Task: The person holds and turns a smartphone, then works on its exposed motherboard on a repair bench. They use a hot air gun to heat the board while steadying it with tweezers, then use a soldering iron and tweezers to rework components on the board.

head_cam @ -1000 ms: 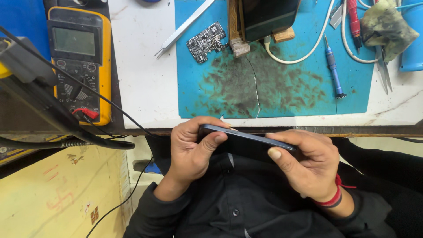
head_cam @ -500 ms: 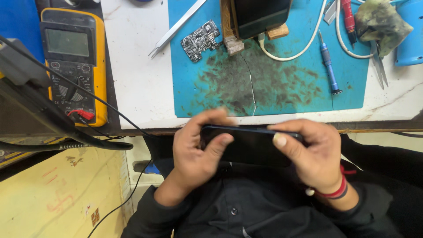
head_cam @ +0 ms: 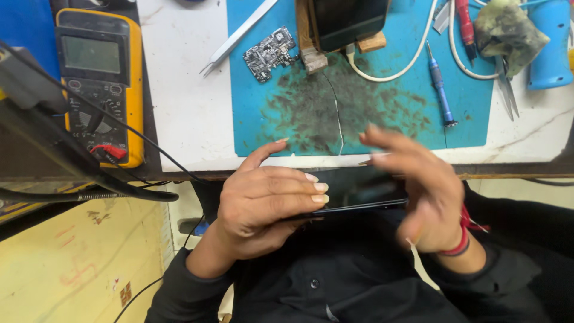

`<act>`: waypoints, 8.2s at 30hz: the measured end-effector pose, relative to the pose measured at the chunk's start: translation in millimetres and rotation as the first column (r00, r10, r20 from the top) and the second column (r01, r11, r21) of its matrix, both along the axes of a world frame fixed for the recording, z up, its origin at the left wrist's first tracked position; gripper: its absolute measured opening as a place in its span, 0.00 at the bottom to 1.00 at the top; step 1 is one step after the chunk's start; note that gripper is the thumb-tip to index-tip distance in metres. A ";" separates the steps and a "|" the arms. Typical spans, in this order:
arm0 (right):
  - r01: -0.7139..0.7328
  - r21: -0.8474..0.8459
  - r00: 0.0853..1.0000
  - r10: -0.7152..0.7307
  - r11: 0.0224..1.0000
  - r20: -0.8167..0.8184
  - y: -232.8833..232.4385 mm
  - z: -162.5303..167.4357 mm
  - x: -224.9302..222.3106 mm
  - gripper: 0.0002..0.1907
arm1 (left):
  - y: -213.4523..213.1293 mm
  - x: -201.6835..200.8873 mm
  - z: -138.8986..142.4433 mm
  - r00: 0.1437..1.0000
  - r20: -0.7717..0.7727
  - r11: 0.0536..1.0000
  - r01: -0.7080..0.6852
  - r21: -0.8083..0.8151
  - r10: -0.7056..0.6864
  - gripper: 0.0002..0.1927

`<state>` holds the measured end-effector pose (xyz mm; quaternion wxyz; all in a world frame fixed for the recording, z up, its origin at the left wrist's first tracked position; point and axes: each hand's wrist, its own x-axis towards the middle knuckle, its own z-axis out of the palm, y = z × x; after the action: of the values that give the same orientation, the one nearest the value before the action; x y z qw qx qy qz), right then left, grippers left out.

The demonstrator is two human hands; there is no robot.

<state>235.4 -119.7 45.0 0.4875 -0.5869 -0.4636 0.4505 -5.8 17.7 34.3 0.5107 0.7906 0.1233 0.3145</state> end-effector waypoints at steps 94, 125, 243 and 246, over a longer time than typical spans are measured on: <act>-0.110 0.224 0.895 -0.001 0.968 0.446 -11.9 11.5 -25.7 0.11 | -16.4 11.0 15.2 0.998 -0.025 0.925 0.043 -0.378 -0.056 0.17; 0.343 0.012 0.934 -0.343 0.939 0.100 -39.3 -24.5 -18.2 0.16 | -39.0 2.0 -50.0 0.983 0.056 0.478 -0.035 -0.877 0.175 0.11; 0.092 -0.230 0.579 -0.240 0.969 -0.779 -37.6 -53.8 -49.5 0.18 | -40.5 35.9 -39.9 0.877 0.479 0.242 0.457 -0.856 0.036 0.54; 0.132 -0.207 0.704 -0.238 0.970 -0.669 -39.2 -55.9 -54.1 0.16 | -52.1 41.7 -38.4 0.851 0.497 0.115 0.484 -0.868 0.172 0.53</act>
<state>181.3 -158.9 -10.9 0.6241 -0.4542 -0.1542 0.6168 35.9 -34.4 -4.1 0.9435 0.1567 0.0778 0.2814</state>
